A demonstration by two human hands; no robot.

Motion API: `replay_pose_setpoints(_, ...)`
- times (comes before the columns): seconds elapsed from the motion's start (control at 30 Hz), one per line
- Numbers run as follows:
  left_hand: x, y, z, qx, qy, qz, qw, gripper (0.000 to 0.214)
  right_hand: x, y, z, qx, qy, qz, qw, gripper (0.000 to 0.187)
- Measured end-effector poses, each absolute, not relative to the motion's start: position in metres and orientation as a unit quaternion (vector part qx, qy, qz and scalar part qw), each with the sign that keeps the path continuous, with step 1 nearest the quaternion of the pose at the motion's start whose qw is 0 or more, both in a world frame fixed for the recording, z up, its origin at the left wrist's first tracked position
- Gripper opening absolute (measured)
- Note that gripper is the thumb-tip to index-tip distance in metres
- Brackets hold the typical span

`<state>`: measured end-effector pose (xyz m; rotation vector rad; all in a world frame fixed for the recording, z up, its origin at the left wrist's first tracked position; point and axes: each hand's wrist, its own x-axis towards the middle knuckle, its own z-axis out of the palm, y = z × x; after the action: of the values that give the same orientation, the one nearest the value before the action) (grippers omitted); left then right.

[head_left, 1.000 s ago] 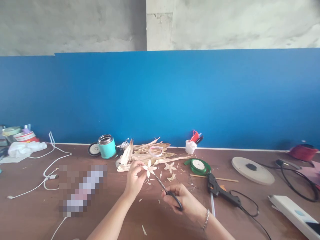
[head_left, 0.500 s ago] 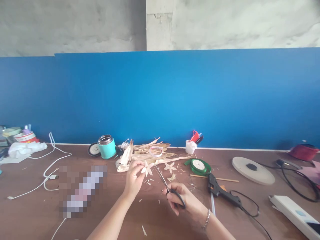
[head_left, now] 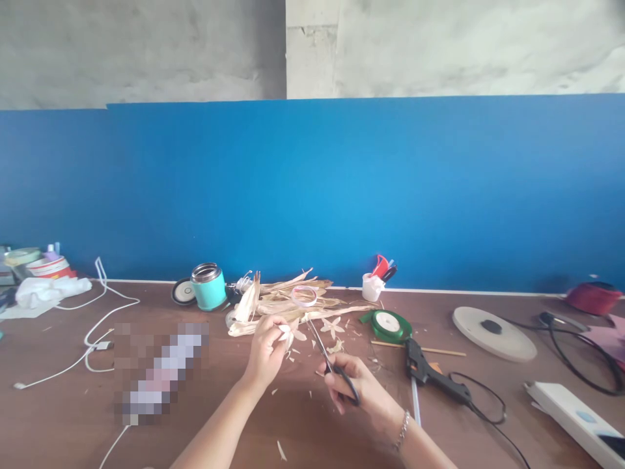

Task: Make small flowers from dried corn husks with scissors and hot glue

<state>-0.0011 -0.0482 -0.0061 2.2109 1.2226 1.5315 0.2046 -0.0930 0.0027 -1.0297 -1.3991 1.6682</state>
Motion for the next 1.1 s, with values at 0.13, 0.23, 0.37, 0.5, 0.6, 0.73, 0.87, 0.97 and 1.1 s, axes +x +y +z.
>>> replay_pose_setpoints(0.13,-0.001,-0.05,-0.004,0.739,0.42,0.525,0.047,0.023,0.204,-0.093,0.003,-0.405,-0.546,0.649,0.341,0.046)
replay_pose_setpoints(0.23,-0.004,-0.047,-0.007,0.713,0.434,0.55,0.002,0.018,0.204,-0.094,0.001,-0.411,-0.545,0.651,0.332,0.046)
replay_pose_setpoints(0.37,-0.006,-0.044,-0.013,0.685,0.448,0.573,-0.033,0.012,0.199,-0.097,-0.002,-0.403,-0.547,0.665,0.31,0.047)
replay_pose_setpoints(0.5,-0.004,-0.046,-0.016,0.68,0.455,0.574,-0.031,0.008,0.189,-0.102,-0.005,-0.394,-0.544,0.669,0.319,0.048)
replay_pose_setpoints(0.6,-0.001,-0.048,-0.016,0.688,0.454,0.566,-0.02,0.008,0.184,-0.104,-0.005,-0.386,-0.537,0.669,0.34,0.047)
replay_pose_setpoints(0.73,0.0,-0.049,-0.014,0.701,0.446,0.557,-0.007,0.008,0.183,-0.104,-0.006,-0.397,-0.53,0.658,0.359,0.045)
replay_pose_setpoints(0.87,0.0,-0.049,-0.014,0.704,0.447,0.553,0.0,0.008,0.185,-0.101,-0.008,-0.407,-0.529,0.65,0.364,0.046)
replay_pose_setpoints(0.97,0.001,-0.049,-0.012,0.703,0.448,0.552,0.001,0.01,0.186,-0.1,-0.009,-0.412,-0.533,0.644,0.363,0.044)
replay_pose_setpoints(1.1,0.001,-0.049,-0.009,0.701,0.448,0.555,-0.003,0.011,0.187,-0.099,-0.01,-0.419,-0.534,0.64,0.36,0.043)
